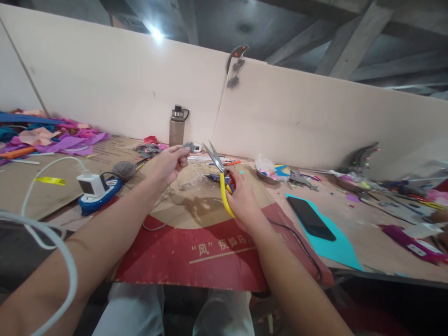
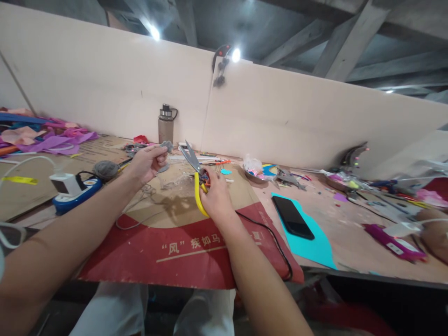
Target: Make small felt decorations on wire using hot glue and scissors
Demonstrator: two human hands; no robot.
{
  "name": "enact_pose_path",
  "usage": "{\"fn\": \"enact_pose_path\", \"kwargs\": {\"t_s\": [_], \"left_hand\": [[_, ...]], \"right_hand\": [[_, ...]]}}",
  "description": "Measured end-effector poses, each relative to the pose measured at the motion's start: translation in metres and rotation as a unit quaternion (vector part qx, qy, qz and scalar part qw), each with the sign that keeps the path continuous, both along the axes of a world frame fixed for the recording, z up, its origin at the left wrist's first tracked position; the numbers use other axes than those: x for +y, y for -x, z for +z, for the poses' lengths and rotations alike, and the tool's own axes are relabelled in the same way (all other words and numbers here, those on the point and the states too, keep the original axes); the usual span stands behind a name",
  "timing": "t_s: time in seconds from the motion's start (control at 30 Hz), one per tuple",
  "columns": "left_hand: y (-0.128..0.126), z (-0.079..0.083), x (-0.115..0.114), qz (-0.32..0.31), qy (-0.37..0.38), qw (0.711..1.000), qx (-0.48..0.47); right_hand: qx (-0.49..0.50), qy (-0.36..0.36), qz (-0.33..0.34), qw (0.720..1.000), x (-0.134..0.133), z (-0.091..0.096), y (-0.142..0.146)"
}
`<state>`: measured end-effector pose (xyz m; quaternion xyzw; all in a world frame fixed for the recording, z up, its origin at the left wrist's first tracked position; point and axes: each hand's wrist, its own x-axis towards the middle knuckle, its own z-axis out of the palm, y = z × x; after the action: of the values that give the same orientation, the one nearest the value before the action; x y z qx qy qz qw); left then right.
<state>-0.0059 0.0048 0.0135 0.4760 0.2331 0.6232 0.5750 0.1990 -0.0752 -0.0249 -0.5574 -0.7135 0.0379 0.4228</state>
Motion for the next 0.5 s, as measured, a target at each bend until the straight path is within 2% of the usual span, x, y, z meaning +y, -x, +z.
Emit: {"fn": "enact_pose_path", "kwargs": {"t_s": [0.27, 0.5], "left_hand": [[-0.0054, -0.0038, -0.0027, -0.018, 0.001, 0.999, 0.031], [-0.0109, -0.0064, -0.0038, -0.023, 0.004, 0.999, 0.043]], "right_hand": [[-0.102, -0.033, -0.056, 0.993, 0.0048, -0.0038, 0.0013], [-0.132, -0.058, -0.082, 0.986, 0.0071, -0.0036, 0.0012]]}}
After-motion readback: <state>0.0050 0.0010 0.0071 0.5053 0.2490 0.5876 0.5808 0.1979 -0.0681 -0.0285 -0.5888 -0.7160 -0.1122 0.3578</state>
